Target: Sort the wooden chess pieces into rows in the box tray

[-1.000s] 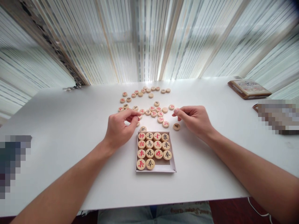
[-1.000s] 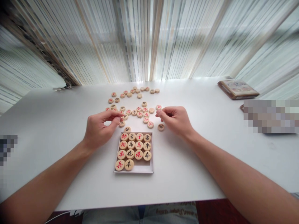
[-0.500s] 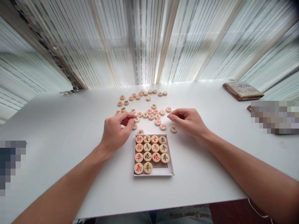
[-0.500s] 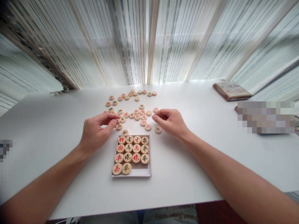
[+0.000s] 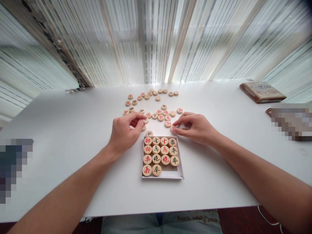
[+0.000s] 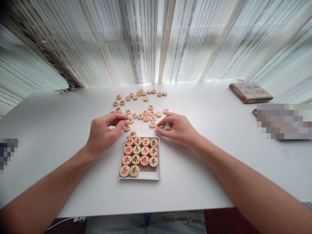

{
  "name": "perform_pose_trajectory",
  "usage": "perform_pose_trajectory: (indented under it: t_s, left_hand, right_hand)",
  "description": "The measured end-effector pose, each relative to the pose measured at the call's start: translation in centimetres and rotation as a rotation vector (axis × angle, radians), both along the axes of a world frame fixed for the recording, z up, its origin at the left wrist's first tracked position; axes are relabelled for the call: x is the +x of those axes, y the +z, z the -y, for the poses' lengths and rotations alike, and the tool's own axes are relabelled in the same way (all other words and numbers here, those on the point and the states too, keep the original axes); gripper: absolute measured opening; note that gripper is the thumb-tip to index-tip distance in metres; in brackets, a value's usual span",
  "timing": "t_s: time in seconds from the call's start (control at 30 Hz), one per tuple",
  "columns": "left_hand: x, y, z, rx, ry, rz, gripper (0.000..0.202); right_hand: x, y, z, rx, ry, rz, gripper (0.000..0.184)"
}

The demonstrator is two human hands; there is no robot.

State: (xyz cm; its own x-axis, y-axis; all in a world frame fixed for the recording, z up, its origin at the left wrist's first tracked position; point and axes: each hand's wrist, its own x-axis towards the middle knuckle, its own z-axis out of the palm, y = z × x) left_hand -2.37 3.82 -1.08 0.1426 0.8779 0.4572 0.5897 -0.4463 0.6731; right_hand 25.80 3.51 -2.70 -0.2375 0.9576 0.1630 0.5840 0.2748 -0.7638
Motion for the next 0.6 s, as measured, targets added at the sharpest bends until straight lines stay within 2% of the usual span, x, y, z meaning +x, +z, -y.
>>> perform_pose_trajectory:
  t_s: [0.2, 0.33, 0.5, 0.6]
  left_hand:
    - [0.1, 0.0, 0.1, 0.012, -0.026, 0.017, 0.018]
    - [0.3, 0.1, 0.5, 0.032, -0.070, 0.047, 0.017]
    - [1.0, 0.6, 1.5, 0.051, -0.182, 0.089, 0.014]
    - [1.4, 0.9, 2.3, -0.003, -0.242, 0.118, 0.012]
  right_hand:
    - [-0.1, 0.0, 0.1, 0.013, -0.020, -0.064, 0.024]
    - [-0.5, 0.3, 0.5, 0.046, -0.068, -0.240, 0.027]
    - [-1.9, 1.1, 2.1, -0.182, -0.054, -0.607, 0.033]
    - [-2.7, 1.5, 3.0, -0.331, -0.043, -0.764, 0.032]
